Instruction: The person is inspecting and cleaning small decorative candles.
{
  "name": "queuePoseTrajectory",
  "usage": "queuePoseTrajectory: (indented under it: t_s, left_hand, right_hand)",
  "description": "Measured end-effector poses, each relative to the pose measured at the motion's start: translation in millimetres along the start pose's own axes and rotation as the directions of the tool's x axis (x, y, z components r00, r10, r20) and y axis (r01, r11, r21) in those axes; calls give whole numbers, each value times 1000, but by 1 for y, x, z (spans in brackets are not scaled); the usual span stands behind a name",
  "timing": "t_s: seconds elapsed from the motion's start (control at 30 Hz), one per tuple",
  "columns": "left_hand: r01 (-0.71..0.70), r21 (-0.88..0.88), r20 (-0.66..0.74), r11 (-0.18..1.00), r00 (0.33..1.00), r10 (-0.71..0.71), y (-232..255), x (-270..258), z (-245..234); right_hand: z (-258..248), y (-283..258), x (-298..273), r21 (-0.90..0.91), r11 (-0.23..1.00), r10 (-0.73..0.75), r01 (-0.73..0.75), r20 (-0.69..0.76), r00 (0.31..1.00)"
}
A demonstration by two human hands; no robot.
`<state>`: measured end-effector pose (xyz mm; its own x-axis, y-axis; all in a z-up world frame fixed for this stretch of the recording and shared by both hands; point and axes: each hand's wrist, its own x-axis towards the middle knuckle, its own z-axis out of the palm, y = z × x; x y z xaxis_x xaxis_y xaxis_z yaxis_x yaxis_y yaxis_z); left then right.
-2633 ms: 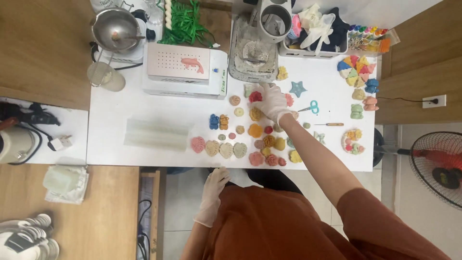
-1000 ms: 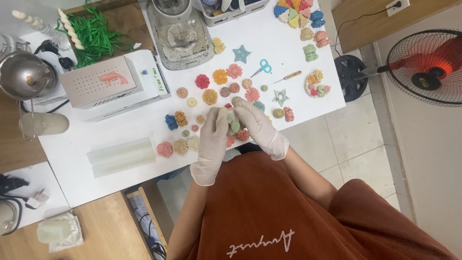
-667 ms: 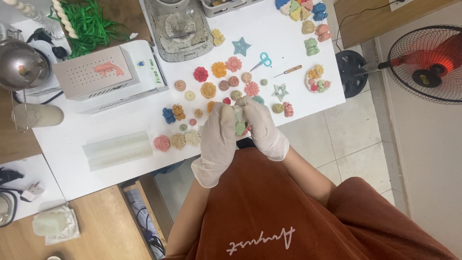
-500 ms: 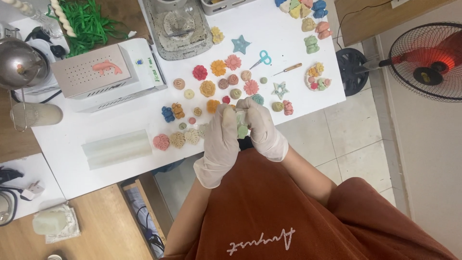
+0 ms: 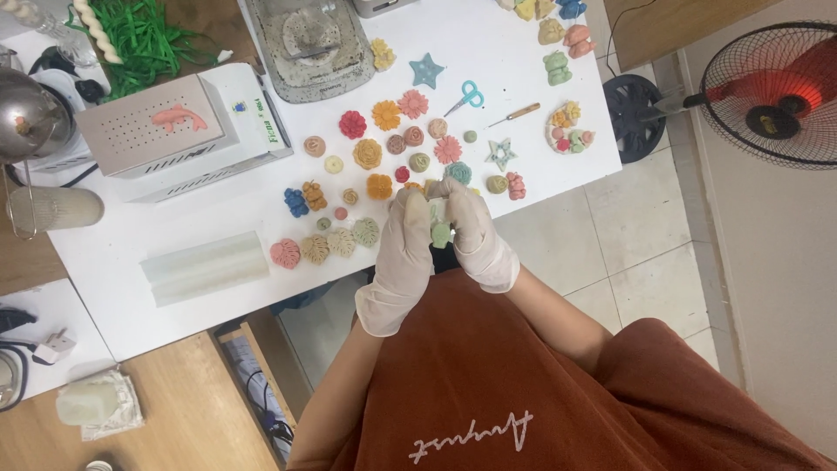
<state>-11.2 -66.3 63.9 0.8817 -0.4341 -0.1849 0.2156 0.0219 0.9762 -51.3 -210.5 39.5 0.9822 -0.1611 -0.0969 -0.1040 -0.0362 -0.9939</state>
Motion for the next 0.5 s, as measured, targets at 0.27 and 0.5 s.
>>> queuePoseTrajectory:
  t_s: [0.27,0.5]
  left_hand:
    - [-66,77,-16,995,998,67,9,2,3]
    - [101,-210,-65,972,991,-117,7,9,2]
  right_hand:
    - [-7,-7,3,-48,999,14,-13,33,999]
    - [-3,-25,11,28,995,90,-92,60,994]
